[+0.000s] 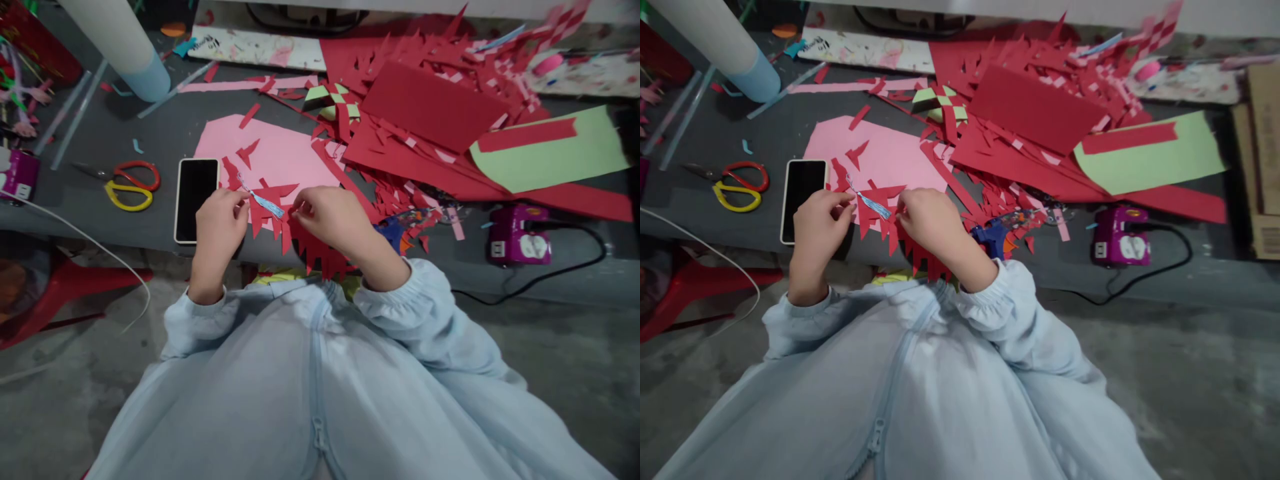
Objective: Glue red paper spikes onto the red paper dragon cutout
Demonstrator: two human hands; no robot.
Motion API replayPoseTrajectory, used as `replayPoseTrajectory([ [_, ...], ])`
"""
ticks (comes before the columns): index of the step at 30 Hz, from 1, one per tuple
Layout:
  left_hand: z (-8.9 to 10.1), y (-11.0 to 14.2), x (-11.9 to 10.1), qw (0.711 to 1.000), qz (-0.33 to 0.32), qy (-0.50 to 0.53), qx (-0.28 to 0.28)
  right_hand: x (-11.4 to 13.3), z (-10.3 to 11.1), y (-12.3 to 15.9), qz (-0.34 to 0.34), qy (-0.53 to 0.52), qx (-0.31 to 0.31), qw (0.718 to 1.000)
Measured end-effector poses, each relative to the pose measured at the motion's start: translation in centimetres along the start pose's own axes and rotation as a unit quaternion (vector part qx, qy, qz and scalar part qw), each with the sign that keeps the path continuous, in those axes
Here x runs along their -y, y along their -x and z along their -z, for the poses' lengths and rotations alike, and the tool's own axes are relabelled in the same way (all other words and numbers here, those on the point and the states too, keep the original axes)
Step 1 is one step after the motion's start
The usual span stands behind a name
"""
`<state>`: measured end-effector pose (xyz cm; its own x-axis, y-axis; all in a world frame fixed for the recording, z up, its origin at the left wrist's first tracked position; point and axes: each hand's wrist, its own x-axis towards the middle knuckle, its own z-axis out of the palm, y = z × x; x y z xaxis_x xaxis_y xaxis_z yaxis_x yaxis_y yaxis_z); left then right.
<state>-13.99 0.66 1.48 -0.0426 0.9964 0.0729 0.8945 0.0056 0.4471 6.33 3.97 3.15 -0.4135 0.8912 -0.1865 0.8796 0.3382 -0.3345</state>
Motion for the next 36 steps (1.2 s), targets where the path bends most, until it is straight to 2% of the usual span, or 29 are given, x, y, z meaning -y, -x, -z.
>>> replayPoseTrajectory([
  [8, -1.3, 0.4, -0.2, 0.996, -0.063, -0.008, 0.064, 2.1, -1.9, -0.8, 0.004, 0.038, 0.014, 0.999],
  [18, -2.4, 0.9, 0.2, 0.986, -0.108, 0.075, 0.099, 1.4, -2.8, -0.8, 0.008, -0.009, 0.006, 1.000],
  [24, -2.4, 1.3, 0.1, 0.983, -0.138, 0.066, 0.102, 1.4, -2.7, -0.7, 0.005, -0.038, 0.005, 0.999],
  [27, -1.8, 1.7, 0.1, 0.987, -0.120, 0.075, 0.074, 1.2, -1.9, -0.5, -0.005, -0.059, -0.002, 0.998],
  [32, -0.9, 2.0, 0.4, 0.998, -0.037, 0.053, 0.014, 0.3, -0.3, -0.4, -0.035, -0.040, -0.038, 0.998],
  [36, -0.9, 2.1, 0.5, 0.999, 0.003, 0.036, 0.008, 0.4, 0.3, -1.6, -0.023, -0.043, -0.041, 0.998],
])
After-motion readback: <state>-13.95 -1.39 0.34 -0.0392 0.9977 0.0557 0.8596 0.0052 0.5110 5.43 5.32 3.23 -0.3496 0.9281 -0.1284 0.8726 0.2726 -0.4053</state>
